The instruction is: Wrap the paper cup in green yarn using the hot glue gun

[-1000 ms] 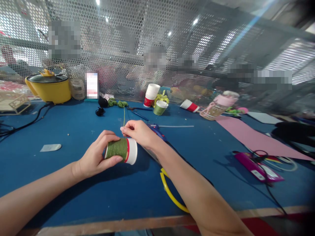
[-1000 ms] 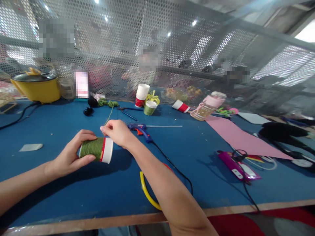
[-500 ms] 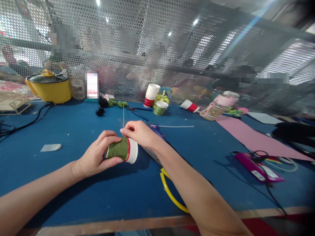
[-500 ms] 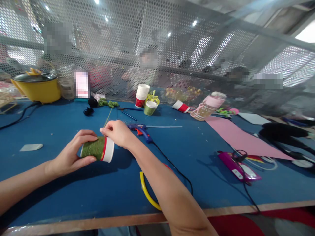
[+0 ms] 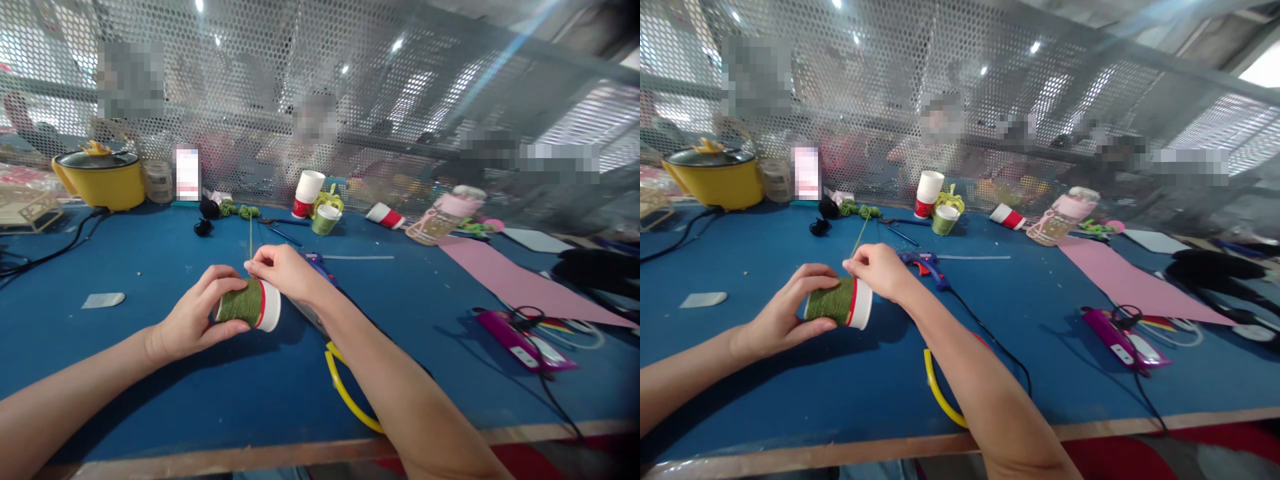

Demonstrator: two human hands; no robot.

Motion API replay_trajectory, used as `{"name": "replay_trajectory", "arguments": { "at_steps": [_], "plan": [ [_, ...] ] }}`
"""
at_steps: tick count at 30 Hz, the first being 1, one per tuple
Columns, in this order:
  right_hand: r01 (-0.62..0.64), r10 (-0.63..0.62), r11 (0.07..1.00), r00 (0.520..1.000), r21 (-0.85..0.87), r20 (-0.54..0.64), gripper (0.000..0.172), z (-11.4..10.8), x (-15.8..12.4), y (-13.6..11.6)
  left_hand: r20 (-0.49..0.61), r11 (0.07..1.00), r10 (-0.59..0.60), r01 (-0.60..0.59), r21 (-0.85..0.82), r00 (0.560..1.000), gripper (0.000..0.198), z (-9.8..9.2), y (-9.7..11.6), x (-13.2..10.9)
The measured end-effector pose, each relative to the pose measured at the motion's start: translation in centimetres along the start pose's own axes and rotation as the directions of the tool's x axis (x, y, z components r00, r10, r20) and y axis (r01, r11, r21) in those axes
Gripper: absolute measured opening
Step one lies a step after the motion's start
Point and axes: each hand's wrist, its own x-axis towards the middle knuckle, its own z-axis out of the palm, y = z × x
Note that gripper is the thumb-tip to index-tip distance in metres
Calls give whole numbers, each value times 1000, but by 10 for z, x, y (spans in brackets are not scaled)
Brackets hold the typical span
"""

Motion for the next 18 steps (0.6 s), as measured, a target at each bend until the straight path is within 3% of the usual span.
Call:
{"name": "replay_trajectory", "arguments": {
  "at_steps": [8,11,15,18],
  "plan": [
    [-100,97,986,995,132,27,28,1,5,9,-8,997,-10,9,-75,1000,38,-1,2,2],
    [-99,106,982,994,159,-37,30,-4,7,13,-56,972,-179,168,-166,982,33,2,0,3],
    [-114,138,973,984,203,-109,32,-13,4,6,-53,841,-473,433,-325,880,29,5,-6,5],
    [-160,169,962,985,220,-26,34,-15,-1,-2,-47,806,-518,469,-361,854,30,6,-9,5]
  ]
}}
